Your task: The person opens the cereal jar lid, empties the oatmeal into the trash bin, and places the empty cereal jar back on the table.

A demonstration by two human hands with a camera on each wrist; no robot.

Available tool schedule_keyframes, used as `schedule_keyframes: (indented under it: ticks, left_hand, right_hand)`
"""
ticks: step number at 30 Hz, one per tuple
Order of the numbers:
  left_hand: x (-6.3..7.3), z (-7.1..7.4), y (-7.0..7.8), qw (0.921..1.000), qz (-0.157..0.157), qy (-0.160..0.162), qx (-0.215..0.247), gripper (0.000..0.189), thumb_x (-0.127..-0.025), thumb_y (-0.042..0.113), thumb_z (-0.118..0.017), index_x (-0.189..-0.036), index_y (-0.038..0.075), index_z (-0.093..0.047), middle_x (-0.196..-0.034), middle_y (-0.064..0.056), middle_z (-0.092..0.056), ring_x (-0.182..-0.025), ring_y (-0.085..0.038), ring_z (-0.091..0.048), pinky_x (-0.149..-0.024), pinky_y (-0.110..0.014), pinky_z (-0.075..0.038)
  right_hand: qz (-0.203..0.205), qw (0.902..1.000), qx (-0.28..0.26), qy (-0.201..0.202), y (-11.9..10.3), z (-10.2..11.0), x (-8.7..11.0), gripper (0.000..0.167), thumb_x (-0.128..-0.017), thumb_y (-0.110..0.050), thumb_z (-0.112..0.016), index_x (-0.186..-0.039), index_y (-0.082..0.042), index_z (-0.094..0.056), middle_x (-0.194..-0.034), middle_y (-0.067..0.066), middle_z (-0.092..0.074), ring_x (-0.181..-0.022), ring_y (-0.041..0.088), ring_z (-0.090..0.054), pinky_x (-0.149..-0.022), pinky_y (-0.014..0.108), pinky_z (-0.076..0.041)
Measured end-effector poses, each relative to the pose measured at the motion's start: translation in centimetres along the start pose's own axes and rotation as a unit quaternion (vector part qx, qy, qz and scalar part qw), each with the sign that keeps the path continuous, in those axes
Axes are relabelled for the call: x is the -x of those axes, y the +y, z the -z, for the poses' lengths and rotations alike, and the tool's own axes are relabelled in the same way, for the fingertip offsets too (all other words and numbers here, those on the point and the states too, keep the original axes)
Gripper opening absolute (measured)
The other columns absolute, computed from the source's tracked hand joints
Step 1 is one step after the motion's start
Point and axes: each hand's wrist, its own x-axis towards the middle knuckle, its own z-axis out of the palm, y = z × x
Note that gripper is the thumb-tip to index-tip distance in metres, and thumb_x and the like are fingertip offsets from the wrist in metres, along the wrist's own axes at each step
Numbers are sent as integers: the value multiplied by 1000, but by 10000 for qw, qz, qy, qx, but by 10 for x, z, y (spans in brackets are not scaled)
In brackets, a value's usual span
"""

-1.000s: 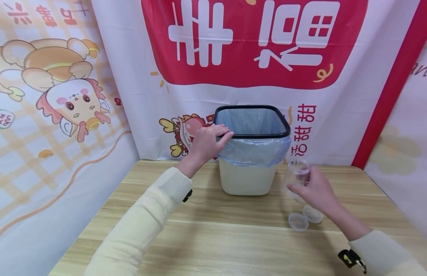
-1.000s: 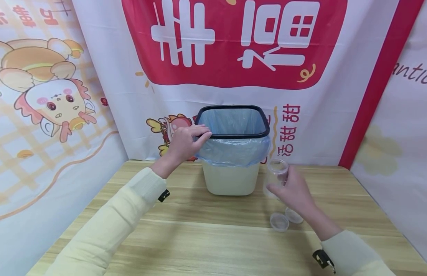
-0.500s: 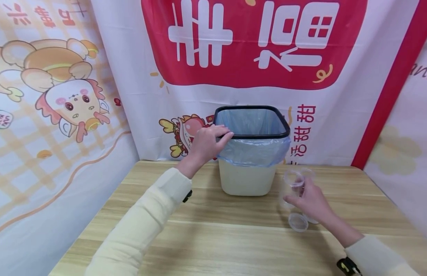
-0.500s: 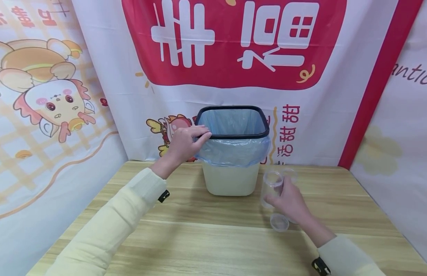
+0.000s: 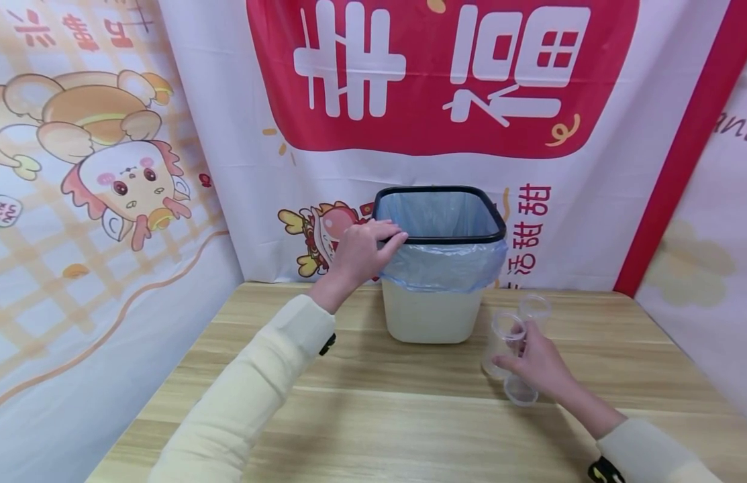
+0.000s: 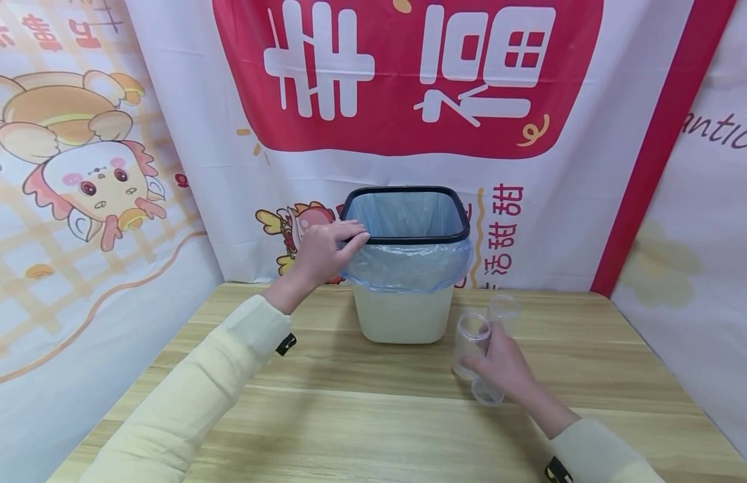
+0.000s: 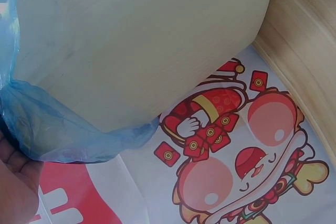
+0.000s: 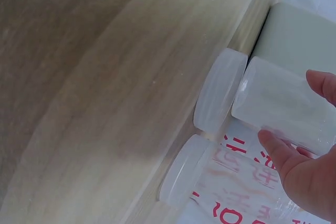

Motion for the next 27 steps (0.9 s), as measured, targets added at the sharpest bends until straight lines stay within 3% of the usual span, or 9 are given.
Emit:
schedule_keyframes:
  ticks: [15, 27]
  left_hand:
    - [1, 0, 1, 10000, 18, 5, -16, 28, -96, 29, -62, -113, 10, -74, -114, -5, -70, -113, -19, -62, -97, -32, -47]
    - [1, 1, 2, 10000, -3, 15, -21, 27, -96, 29, -62, -112, 10, -74, -114, -6, -70, -112, -20, -63, -96, -32, -48]
  right_hand:
    - [-176, 9997, -80, -180, -1, 1, -3, 61, -77, -28, -83, -113, 0, -43, -109, 21, -61, -96, 31, -59, -77, 44, -52]
    - [-234, 9995, -114, -167, 3, -4, -6, 60, -76, -28, -83, -113, 0, -43, -110, 23, -61, -98, 34, -60, -79, 47, -52]
